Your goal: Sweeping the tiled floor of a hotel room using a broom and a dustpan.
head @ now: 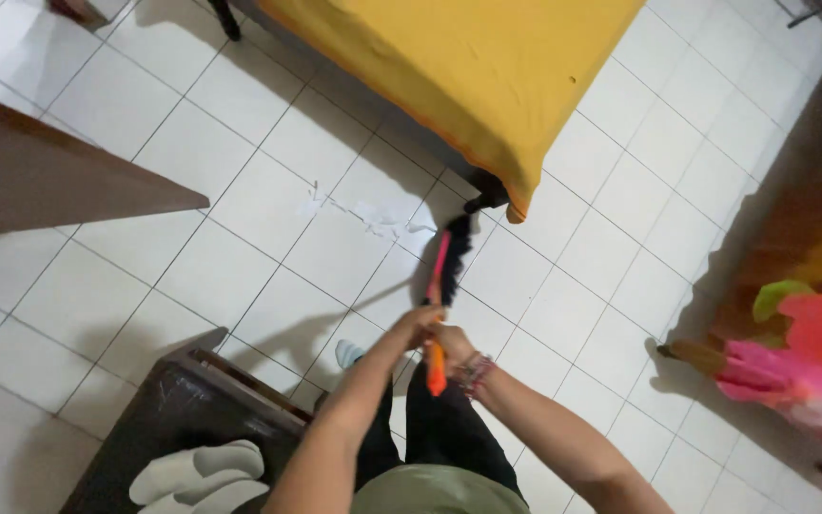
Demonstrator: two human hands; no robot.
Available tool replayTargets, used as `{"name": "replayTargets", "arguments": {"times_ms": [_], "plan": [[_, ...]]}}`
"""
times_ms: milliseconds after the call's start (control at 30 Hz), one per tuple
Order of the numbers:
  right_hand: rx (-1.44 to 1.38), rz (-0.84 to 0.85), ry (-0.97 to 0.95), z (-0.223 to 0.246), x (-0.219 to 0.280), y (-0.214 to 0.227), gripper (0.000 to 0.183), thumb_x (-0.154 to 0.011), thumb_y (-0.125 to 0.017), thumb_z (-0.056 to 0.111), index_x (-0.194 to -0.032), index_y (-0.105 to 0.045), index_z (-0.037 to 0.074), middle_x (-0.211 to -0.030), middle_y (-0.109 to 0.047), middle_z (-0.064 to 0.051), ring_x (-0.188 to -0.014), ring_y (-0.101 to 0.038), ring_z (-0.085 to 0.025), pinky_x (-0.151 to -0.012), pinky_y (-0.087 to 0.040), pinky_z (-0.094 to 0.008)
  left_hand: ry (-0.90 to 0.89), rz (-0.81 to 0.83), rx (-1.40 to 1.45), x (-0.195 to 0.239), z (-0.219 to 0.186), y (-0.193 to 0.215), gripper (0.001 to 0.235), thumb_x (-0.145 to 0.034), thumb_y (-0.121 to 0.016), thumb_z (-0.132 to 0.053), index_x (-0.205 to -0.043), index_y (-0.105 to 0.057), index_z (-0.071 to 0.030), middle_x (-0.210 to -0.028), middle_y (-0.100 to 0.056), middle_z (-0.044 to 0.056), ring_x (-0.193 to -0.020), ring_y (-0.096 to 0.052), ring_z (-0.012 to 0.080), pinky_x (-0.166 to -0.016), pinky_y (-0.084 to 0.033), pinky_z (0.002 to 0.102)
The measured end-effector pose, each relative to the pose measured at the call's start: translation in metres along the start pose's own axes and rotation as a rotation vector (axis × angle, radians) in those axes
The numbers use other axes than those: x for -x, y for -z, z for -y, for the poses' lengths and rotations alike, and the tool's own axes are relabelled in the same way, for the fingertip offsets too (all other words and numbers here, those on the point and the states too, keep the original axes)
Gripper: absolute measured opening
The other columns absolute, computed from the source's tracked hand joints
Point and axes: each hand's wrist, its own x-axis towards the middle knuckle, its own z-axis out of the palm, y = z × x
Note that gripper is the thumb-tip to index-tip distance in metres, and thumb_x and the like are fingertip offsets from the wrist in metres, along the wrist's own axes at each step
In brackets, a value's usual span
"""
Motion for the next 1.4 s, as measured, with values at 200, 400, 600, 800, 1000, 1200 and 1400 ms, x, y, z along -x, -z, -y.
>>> {"name": "replayTargets", "arguments": {"times_ms": [200,400,600,800,1000,1200,1400], "plan": [[-0.169,0.058,0.042,-0.035,-0.059,-0.202,0.013,-0.098,-0.054,0.01,-0.103,-0.055,-0.001,-0.074,-0.058,-0.009,-0.054,-0.056,-0.021,-0.045,-0.049,-0.035,-0.32,0.004,-0.193,0.12,-0.077,0.164,0.02,-0.091,-0.053,-0.016,-0.108,-0.062,-0.01,-0.087,-0.062,0.011,-0.073,-0.063,0.0179,-0.062,-0.054,0.031],[-0.2,0.184,0.076,-0.015,-0.068,-0.257,0.012,-0.099,-0.054,0.012,-0.096,-0.056,0.001,-0.074,-0.059,-0.008,-0.052,-0.056,-0.018,-0.043,-0.047,-0.033,-0.721,-0.083,-0.456,0.13,-0.107,0.22,0.027,-0.09,-0.056,-0.005,-0.117,-0.058,-0.009,-0.101,-0.06,0.01,-0.085,-0.062,0.0183,-0.072,-0.054,0.03],[-0.124,0.318,0.092,0.044,0.067,-0.171,0.023,-0.102,-0.051,0.019,-0.084,-0.053,0.005,-0.058,-0.049,-0.003,-0.04,-0.044,-0.013,-0.038,-0.041,-0.026,-0.563,-0.321,-0.463,0.148,-0.152,0.109,0.028,-0.097,-0.061,-0.006,-0.124,-0.056,-0.009,-0.121,-0.052,0.017,-0.105,-0.053,0.038,-0.081,-0.048,0.043],[0.015,0.062,0.125,0.096,0.181,-0.147,0.013,-0.098,-0.048,0.012,-0.107,-0.055,0.005,-0.078,-0.056,-0.006,-0.05,-0.046,-0.01,-0.039,-0.039,-0.026,-0.642,-0.248,-1.141,0.177,-0.196,-0.004,0.035,-0.095,-0.054,0.002,-0.127,-0.052,-0.01,-0.153,-0.047,0.016,-0.129,-0.057,0.0362,-0.097,-0.053,0.043],[0.056,0.077,0.092,0.098,0.017,-0.188,0.016,-0.101,-0.047,0.016,-0.099,-0.053,0.002,-0.068,-0.054,-0.008,-0.046,-0.05,-0.018,-0.042,-0.046,-0.031,-0.804,-0.162,-1.097,0.103,-0.201,0.117,0.044,-0.082,-0.072,0.001,-0.121,-0.055,-0.01,-0.139,-0.057,0.015,-0.124,-0.059,0.0364,-0.096,-0.052,0.043],[-0.134,0.289,-0.054,0.099,-0.072,-0.33,0.017,-0.104,-0.047,0.019,-0.098,-0.054,0.004,-0.071,-0.056,-0.006,-0.051,-0.054,-0.018,-0.045,-0.048,-0.031,-0.692,-0.276,-1.017,0.135,-0.246,0.254,0.055,-0.072,-0.077,0.0,-0.121,-0.055,-0.011,-0.122,-0.065,0.013,-0.107,-0.067,0.0352,-0.087,-0.057,0.041],[-0.126,0.387,-0.041,0.112,-0.063,-0.391,0.019,-0.102,-0.049,0.018,-0.09,-0.055,0.005,-0.067,-0.054,-0.006,-0.049,-0.052,-0.017,-0.044,-0.046,-0.03,-0.529,-0.487,-1.244,0.175,-0.303,0.295,0.055,-0.077,-0.071,-0.011,-0.129,-0.055,-0.014,-0.136,-0.061,0.009,-0.121,-0.059,0.0337,-0.1,-0.047,0.046]]}}
